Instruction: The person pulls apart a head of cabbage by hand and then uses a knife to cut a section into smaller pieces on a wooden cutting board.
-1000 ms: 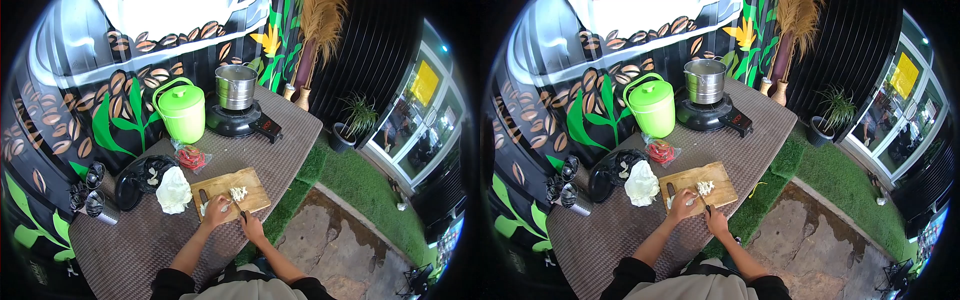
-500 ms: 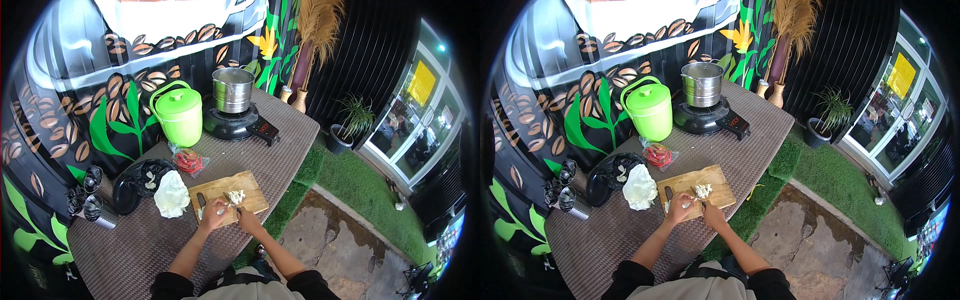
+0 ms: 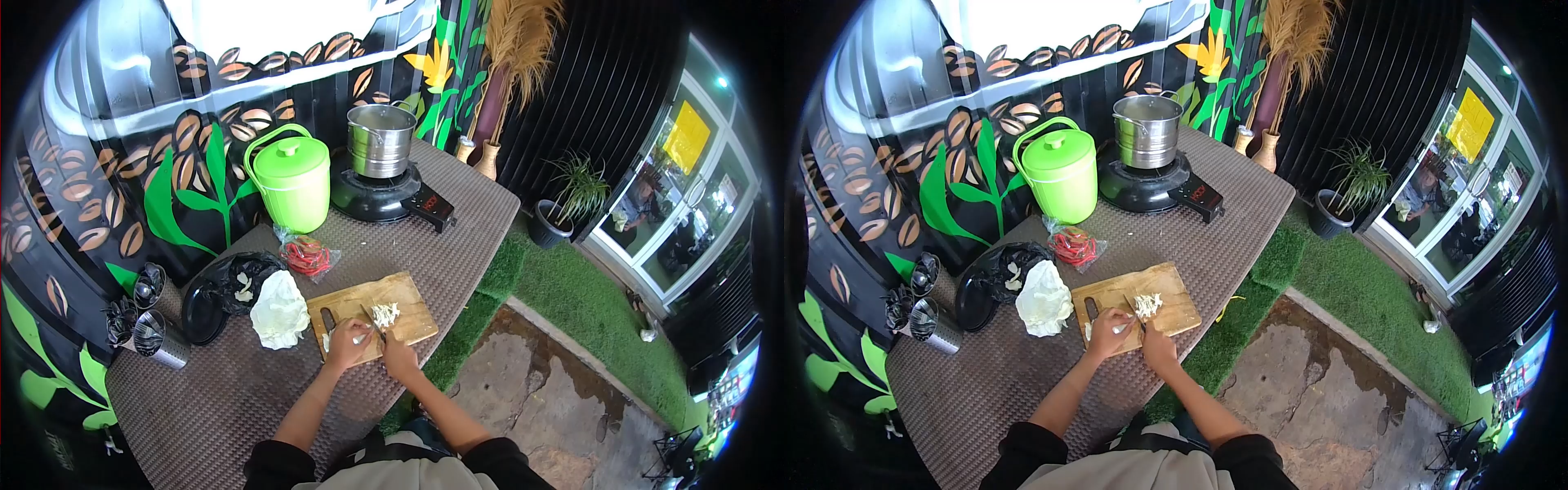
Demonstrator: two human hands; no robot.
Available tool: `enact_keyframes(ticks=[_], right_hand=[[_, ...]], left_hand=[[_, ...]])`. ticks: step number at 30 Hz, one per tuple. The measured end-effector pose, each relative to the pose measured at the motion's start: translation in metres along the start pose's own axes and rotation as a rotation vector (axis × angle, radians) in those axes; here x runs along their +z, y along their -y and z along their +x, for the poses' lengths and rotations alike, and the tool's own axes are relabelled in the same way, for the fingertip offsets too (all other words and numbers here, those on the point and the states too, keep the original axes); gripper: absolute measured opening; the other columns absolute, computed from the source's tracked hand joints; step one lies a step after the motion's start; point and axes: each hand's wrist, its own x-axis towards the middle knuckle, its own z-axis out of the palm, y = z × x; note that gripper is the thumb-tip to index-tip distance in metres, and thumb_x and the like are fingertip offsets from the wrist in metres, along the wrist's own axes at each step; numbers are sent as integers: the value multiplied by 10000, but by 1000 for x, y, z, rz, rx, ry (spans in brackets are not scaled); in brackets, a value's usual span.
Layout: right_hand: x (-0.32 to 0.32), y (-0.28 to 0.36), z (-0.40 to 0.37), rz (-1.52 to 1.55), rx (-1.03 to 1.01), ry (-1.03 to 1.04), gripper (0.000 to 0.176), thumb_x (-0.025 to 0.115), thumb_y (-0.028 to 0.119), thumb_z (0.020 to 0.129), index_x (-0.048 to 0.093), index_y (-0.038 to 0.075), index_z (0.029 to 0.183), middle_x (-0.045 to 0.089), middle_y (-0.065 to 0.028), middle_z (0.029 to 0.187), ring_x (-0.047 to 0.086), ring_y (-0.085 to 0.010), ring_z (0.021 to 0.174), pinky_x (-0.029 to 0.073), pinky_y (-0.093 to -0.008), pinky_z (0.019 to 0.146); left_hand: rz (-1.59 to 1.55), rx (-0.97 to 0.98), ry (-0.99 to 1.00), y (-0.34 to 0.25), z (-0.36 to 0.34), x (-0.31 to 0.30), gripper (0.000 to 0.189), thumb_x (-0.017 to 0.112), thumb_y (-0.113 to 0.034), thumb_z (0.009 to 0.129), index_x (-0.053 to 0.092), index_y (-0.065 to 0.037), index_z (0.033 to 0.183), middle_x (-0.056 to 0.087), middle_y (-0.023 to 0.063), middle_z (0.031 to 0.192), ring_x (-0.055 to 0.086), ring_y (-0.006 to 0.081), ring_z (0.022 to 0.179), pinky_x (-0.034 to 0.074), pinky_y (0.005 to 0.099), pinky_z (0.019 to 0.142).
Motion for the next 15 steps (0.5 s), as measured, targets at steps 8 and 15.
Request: enact_keyframes(ticks=[8,15], right_hand=[[0,-10,-14,47,-10,68,327,447,309,943,457,18,1092,622,-298,946,609,-458,917,478,-539,791],[-5,2,-10,70,56,40,327,431,315,954,443,15,1082,615,-311,887,598,-481,871,463,-552,755]], left_hand=[[-62,-63,2,9,-1,2,171,768,-180,725,718,-36,802,651,75,851,622,255,840,488,358,747],[-65,-39,11,1,0,-2,130,747,-145,743,720,-42,818,666,70,856,639,248,834,499,337,751]])
